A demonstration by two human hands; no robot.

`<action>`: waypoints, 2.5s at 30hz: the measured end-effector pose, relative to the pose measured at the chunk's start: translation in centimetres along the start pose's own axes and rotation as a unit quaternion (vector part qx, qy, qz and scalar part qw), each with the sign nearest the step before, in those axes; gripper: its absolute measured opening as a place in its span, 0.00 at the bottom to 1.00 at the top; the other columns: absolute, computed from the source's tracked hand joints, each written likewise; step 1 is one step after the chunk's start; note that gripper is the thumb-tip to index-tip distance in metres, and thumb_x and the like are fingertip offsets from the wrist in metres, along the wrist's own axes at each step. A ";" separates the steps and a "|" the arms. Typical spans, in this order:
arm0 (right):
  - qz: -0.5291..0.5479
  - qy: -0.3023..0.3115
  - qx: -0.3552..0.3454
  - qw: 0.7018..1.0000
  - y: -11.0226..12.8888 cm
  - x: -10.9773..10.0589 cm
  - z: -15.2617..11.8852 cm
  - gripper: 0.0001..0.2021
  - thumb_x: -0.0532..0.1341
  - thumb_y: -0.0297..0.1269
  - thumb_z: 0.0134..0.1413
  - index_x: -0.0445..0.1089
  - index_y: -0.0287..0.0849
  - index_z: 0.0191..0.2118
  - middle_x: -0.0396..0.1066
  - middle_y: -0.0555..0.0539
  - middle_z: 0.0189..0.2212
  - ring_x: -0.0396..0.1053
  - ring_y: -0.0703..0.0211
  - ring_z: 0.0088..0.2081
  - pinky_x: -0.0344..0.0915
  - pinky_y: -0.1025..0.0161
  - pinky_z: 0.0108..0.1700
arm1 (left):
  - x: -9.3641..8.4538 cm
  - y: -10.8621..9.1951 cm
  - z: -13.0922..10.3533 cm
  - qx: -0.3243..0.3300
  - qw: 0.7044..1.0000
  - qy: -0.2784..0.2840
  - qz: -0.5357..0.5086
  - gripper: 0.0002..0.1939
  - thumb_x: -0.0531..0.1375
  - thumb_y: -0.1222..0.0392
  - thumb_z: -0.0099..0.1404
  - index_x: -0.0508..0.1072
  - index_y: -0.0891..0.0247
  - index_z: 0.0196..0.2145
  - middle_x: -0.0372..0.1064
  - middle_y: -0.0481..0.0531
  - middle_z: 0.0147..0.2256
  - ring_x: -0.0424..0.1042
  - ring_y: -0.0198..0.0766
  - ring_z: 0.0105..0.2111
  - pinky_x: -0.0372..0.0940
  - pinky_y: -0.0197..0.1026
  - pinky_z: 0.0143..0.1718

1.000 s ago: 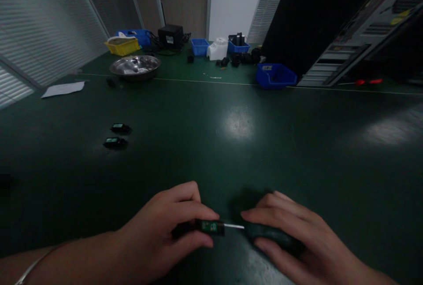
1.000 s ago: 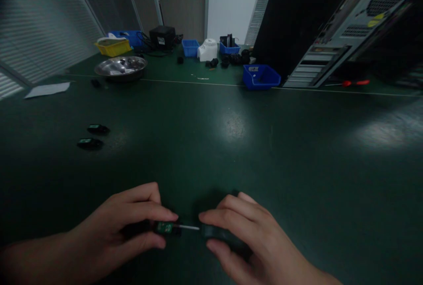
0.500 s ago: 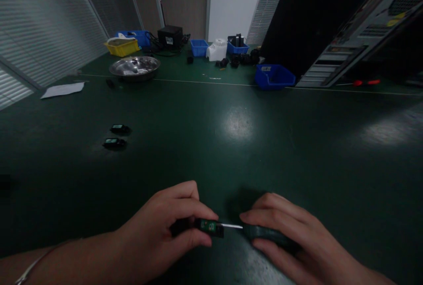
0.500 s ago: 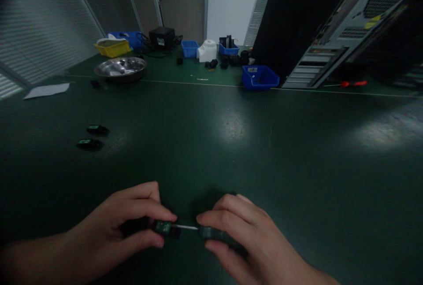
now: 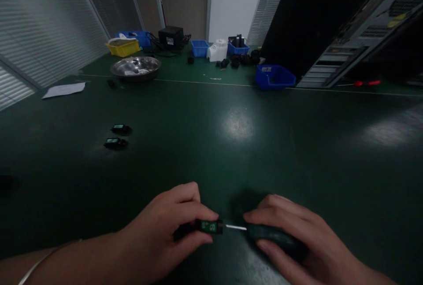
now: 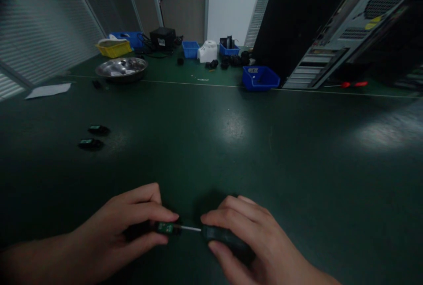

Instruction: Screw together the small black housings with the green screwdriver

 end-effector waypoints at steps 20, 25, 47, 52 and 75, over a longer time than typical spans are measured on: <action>-0.046 0.001 -0.022 0.999 1.0 0.4 0.3 0.13 0.59 0.30 0.57 0.73 0.48 0.46 0.77 0.51 0.31 0.75 0.60 0.30 0.70 0.64 0.32 | 0.5 -0.2 -0.1 -0.002 0.998 0.036 0.047 0.15 0.59 0.71 0.65 0.71 0.57 0.47 0.64 0.48 0.36 0.65 0.35 0.36 0.58 0.36 0.34; -0.028 -0.001 -0.002 1.000 0.7 0.3 0.5 0.13 0.59 0.29 0.56 0.73 0.46 0.46 0.78 0.49 0.33 0.75 0.59 0.32 0.71 0.65 0.33 | 0.4 -0.3 -0.2 -0.001 0.998 0.034 0.051 0.14 0.59 0.71 0.65 0.72 0.57 0.46 0.64 0.48 0.36 0.65 0.35 0.36 0.59 0.36 0.35; -0.021 -0.002 -0.008 1.000 1.0 0.0 1.0 0.13 0.59 0.27 0.52 0.73 0.46 0.44 0.78 0.50 0.30 0.75 0.59 0.29 0.70 0.65 0.31 | 0.3 -0.4 -0.1 0.019 0.999 0.017 0.047 0.14 0.60 0.71 0.64 0.72 0.58 0.46 0.65 0.49 0.35 0.65 0.35 0.35 0.59 0.34 0.33; -0.006 0.000 -0.011 1.000 1.2 -0.1 1.3 0.15 0.60 0.26 0.50 0.73 0.45 0.44 0.78 0.50 0.31 0.75 0.60 0.28 0.69 0.65 0.31 | 0.3 -0.6 -0.1 0.019 0.999 0.018 0.047 0.14 0.59 0.71 0.64 0.72 0.58 0.46 0.64 0.49 0.34 0.65 0.34 0.34 0.59 0.34 0.33; -0.007 0.015 0.008 1.000 0.0 -0.1 -0.2 0.10 0.62 0.37 0.57 0.75 0.46 0.44 0.79 0.48 0.33 0.77 0.57 0.36 0.73 0.62 0.44 | -0.3 -1.4 -0.1 0.069 0.996 -0.031 0.042 0.11 0.59 0.68 0.66 0.74 0.60 0.45 0.67 0.49 0.31 0.67 0.33 0.30 0.62 0.32 0.29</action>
Point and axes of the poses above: each hand's wrist, its own z-axis towards the middle knuckle, its own x-axis out of the palm, y = z × x, the point moved 6 cm from there along z, towards the middle knuckle
